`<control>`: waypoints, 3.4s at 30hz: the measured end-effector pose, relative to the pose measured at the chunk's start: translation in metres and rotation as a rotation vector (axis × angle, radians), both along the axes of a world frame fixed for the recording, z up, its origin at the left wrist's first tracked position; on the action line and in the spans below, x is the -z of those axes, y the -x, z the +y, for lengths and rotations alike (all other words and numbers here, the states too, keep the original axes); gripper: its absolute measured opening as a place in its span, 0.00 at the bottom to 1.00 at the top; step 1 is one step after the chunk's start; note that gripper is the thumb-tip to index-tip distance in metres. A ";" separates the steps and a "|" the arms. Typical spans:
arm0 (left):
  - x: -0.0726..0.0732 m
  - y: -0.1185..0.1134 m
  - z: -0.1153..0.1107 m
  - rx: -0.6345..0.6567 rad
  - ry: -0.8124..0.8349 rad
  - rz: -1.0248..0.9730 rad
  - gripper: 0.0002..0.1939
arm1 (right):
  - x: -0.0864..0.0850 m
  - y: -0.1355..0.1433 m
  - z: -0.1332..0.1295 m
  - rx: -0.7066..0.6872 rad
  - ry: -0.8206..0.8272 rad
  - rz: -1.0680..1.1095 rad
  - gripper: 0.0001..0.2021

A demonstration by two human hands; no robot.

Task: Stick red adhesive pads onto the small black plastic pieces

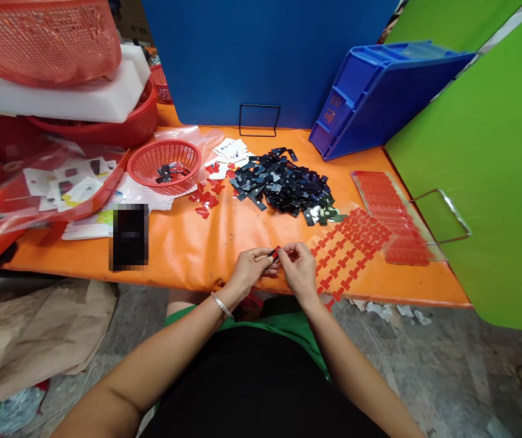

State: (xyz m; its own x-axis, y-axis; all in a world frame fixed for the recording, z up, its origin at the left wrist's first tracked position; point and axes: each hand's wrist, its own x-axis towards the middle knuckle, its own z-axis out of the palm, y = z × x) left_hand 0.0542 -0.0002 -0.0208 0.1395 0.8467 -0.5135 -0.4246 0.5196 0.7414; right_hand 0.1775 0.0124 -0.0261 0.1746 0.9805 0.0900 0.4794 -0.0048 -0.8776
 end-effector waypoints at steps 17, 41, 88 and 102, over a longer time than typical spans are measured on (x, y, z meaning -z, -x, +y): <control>-0.002 0.008 -0.001 0.024 0.011 -0.068 0.12 | -0.005 -0.005 0.002 -0.154 0.248 0.372 0.14; -0.066 0.210 0.122 -0.632 -0.459 0.881 0.19 | 0.002 -0.022 -0.007 -0.127 0.107 0.243 0.16; 0.005 0.049 -0.007 0.189 -0.579 0.855 0.12 | 0.001 -0.046 -0.022 -0.212 -0.230 -0.236 0.07; -0.002 0.040 -0.014 0.400 -0.643 1.352 0.09 | -0.001 -0.074 -0.036 -0.113 -0.255 -0.341 0.05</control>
State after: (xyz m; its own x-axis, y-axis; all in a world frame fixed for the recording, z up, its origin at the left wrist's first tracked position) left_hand 0.0139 -0.0141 -0.0190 0.1513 0.9884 -0.0159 0.8065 -0.1141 0.5801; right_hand 0.2519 -0.0237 -0.0250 -0.0143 0.9307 0.3655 0.7269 0.2607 -0.6354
